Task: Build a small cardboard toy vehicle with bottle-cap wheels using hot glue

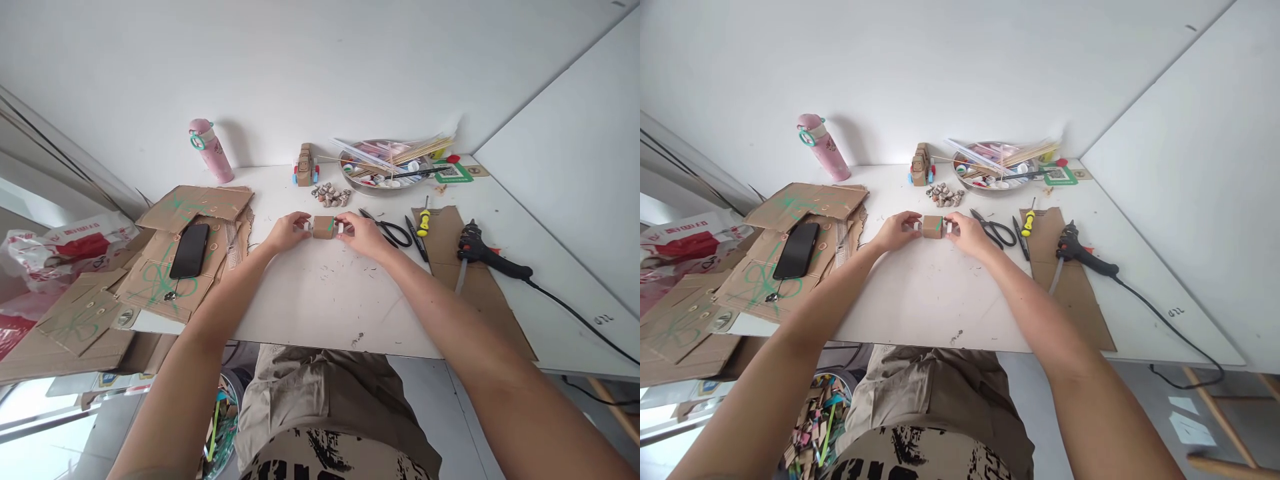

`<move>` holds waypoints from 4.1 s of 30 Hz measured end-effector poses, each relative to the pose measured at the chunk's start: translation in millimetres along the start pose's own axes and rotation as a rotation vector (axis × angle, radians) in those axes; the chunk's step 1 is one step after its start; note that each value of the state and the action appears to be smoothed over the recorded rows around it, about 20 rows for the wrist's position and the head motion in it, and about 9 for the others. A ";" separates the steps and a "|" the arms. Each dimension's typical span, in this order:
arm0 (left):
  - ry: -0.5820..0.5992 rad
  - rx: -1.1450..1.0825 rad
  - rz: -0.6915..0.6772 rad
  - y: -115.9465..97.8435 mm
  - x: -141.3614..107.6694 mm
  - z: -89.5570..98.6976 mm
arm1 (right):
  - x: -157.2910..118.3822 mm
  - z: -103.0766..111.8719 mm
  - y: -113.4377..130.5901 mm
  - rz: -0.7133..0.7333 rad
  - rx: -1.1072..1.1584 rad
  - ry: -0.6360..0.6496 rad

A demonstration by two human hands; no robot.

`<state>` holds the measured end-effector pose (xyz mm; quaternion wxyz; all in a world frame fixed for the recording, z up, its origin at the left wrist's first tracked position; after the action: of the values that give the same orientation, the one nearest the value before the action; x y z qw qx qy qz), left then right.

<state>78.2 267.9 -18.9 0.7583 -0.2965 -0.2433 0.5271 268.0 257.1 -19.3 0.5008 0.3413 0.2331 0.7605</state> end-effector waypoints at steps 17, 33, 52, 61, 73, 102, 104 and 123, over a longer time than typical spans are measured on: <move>0.024 -0.012 -0.075 -13.1 -1.6 -14.6 | -9.0 -0.9 -1.1 0.015 -0.043 -0.030; -0.004 0.072 -0.095 -13.6 -8.4 -14.3 | -12.3 -7.8 1.9 0.007 -0.083 -0.017; -0.010 0.128 -0.026 1.7 -12.5 5.5 | -21.6 -6.8 10.2 0.128 -0.115 -0.018; 0.013 0.114 -0.056 2.3 -11.4 2.5 | -24.8 -6.0 12.6 0.147 -0.130 -0.006; -0.006 0.139 -0.053 1.0 -13.3 3.5 | -24.4 -5.6 12.7 0.148 -0.126 -0.026; -0.214 -0.093 -0.043 -8.5 -28.1 47.4 | -49.5 26.5 67.4 0.345 -0.232 -0.219; -0.192 -0.108 -0.041 -10.8 -27.7 41.5 | -51.5 26.8 70.9 0.362 -0.230 -0.231; -0.197 -0.008 -0.021 -6.6 -27.3 31.3 | -70.6 23.3 108.3 0.537 -0.243 -0.208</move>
<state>52.3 246.4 6.4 0.7348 -0.2438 -0.3221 0.5448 239.0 150.1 51.4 0.3402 0.4042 -0.0106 0.8490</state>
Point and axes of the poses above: each hand's wrist, its own x-axis towards the middle knuckle, its own z-axis out of the back of the hand, y = z × x, the point moved 10 cm from there along x, towards the middle knuckle
